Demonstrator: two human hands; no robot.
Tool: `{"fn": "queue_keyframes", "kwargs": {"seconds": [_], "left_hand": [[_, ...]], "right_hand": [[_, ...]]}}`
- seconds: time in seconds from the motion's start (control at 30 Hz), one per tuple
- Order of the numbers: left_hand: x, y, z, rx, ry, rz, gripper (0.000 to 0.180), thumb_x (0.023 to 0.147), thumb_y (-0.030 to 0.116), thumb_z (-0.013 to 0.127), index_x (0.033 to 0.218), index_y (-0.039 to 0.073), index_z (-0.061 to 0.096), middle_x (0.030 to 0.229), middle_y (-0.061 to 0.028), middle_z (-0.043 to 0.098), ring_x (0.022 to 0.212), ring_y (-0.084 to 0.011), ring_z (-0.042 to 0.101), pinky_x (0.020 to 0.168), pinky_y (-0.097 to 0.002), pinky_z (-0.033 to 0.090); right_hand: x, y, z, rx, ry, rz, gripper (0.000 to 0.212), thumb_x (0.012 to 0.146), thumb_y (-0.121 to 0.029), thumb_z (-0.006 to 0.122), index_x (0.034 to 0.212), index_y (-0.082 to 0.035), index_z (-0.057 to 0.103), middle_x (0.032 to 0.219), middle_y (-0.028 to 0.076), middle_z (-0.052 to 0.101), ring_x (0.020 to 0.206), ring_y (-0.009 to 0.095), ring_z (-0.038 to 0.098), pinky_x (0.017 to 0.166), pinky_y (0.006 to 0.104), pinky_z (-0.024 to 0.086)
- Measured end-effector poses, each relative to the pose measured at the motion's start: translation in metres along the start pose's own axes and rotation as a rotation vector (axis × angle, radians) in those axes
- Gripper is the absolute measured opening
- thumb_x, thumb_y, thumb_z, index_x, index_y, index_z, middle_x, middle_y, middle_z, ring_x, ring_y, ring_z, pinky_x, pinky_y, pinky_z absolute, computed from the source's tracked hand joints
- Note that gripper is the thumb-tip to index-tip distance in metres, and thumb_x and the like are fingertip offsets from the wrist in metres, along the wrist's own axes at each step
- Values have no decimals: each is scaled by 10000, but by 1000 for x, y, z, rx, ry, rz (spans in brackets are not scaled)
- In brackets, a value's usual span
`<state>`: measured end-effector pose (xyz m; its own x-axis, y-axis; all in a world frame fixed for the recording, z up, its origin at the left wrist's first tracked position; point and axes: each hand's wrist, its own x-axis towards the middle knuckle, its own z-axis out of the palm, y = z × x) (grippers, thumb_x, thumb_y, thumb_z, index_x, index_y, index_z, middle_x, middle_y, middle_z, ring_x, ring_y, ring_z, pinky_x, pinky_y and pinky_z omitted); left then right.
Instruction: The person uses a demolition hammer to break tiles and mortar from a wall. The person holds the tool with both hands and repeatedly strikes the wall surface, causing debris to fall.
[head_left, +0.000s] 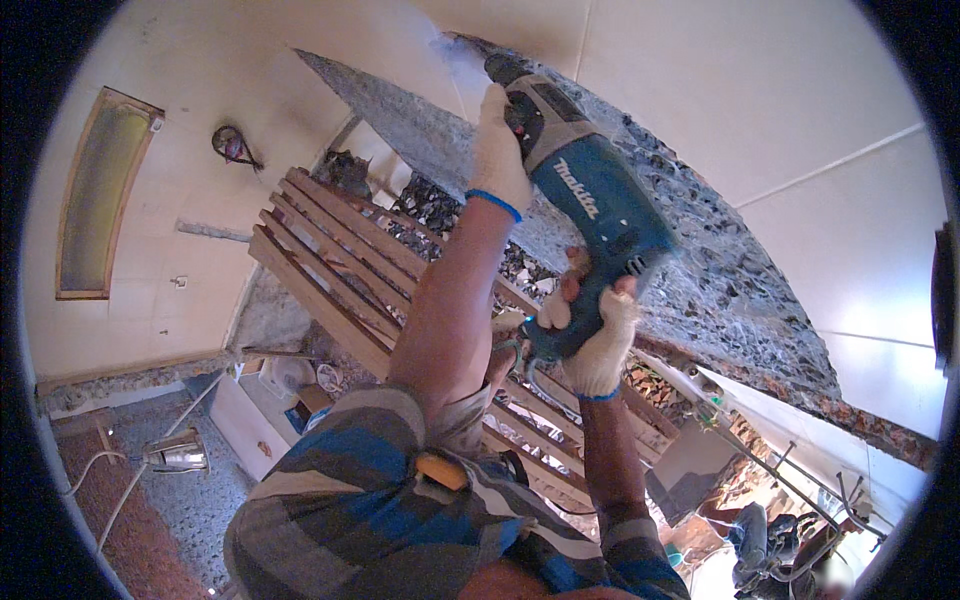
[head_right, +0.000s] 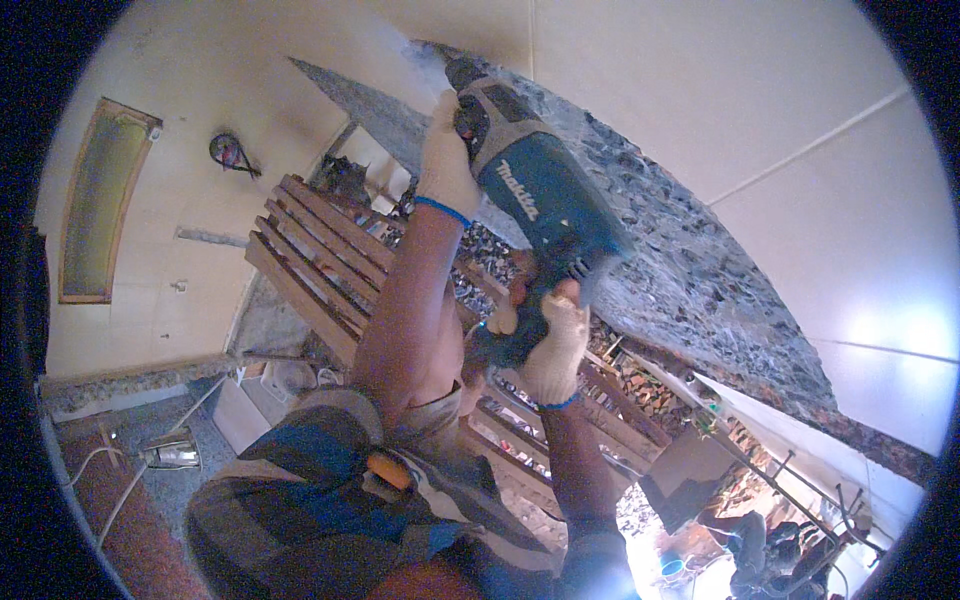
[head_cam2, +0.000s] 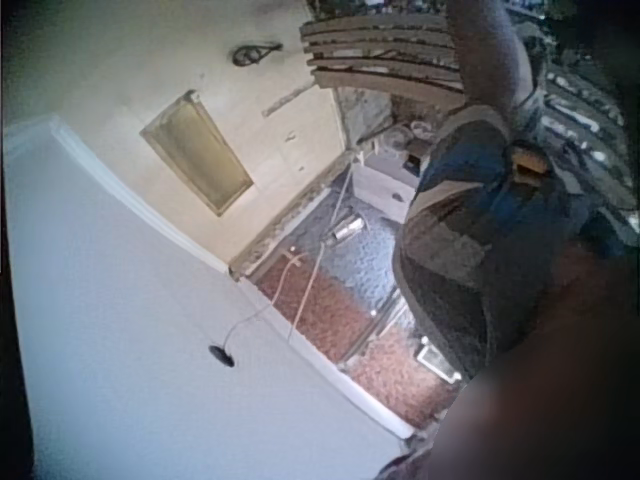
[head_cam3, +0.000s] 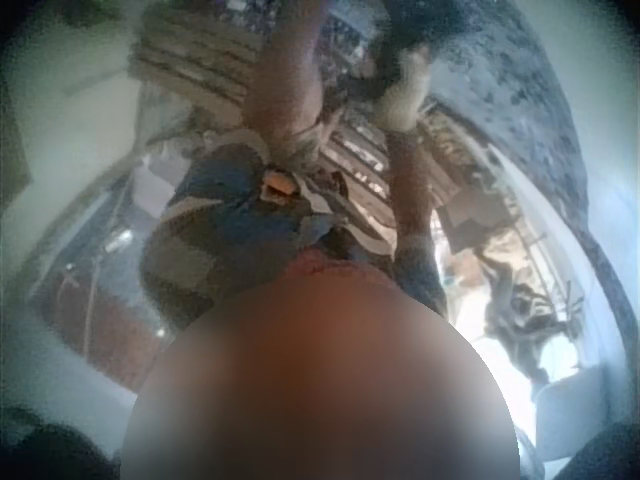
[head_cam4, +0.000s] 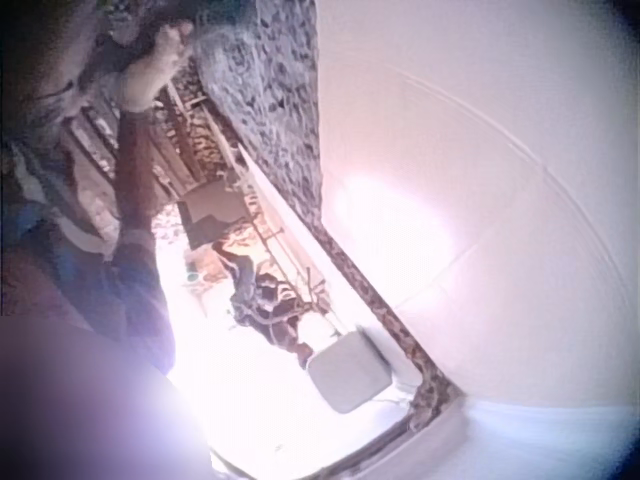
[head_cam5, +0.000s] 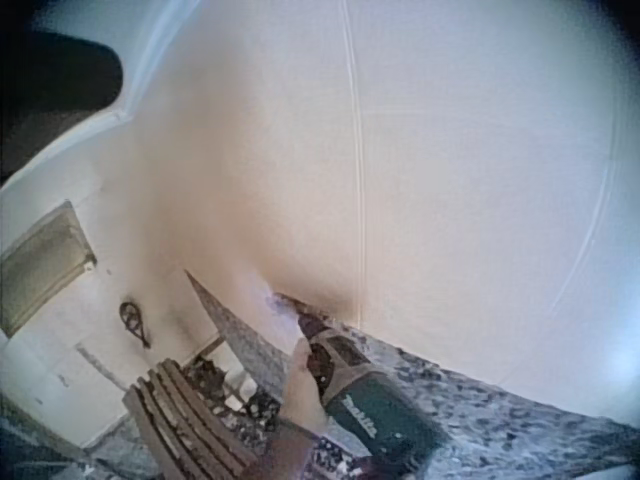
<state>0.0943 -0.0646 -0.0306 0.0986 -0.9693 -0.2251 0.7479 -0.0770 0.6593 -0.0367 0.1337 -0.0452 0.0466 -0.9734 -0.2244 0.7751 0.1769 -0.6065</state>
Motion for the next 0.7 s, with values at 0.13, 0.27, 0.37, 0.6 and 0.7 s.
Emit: {"fn": "queue_keyframes", "kwargs": {"seconds": [0.13,0.27,0.37,0.6,0.7], "left_hand": [[-16,14,-13,-106,-56,-20,481,1099,461,456,1241,74,705,1149,-127,765,1027,-296,751,932,-456,615],[-38,53,-36,-400,-254,-130,474,1092,443,451,1258,67,688,1171,-159,755,1008,-346,756,919,-510,628],[-65,61,-46,-136,-46,75,459,1084,443,469,1258,80,688,1143,-144,759,1002,-329,755,924,-497,629],[-101,54,-41,-196,-31,-98,471,1056,502,510,1177,97,718,1078,-116,767,966,-304,755,879,-479,627],[-105,36,-34,-183,-82,-211,444,1051,465,507,1147,92,728,1058,-115,772,938,-305,754,876,-474,622]], "right_hand": [[-20,3,20,-243,64,-96,454,894,-136,726,1312,9,627,1017,88,699,787,187,687,700,349,568],[-49,-9,30,-932,-275,-233,371,838,-101,794,1175,25,705,940,74,788,802,172,736,790,346,591],[-63,-1,34,-875,-245,-93,386,807,-117,847,1143,23,719,1071,110,791,937,187,743,863,351,579],[-106,37,8,-633,-77,-34,566,870,-83,771,1384,-45,537,1281,112,682,1102,223,696,937,388,606],[-129,49,7,-521,185,-95,466,851,-43,732,1291,-22,582,1083,59,682,943,156,629,864,333,548]]}}
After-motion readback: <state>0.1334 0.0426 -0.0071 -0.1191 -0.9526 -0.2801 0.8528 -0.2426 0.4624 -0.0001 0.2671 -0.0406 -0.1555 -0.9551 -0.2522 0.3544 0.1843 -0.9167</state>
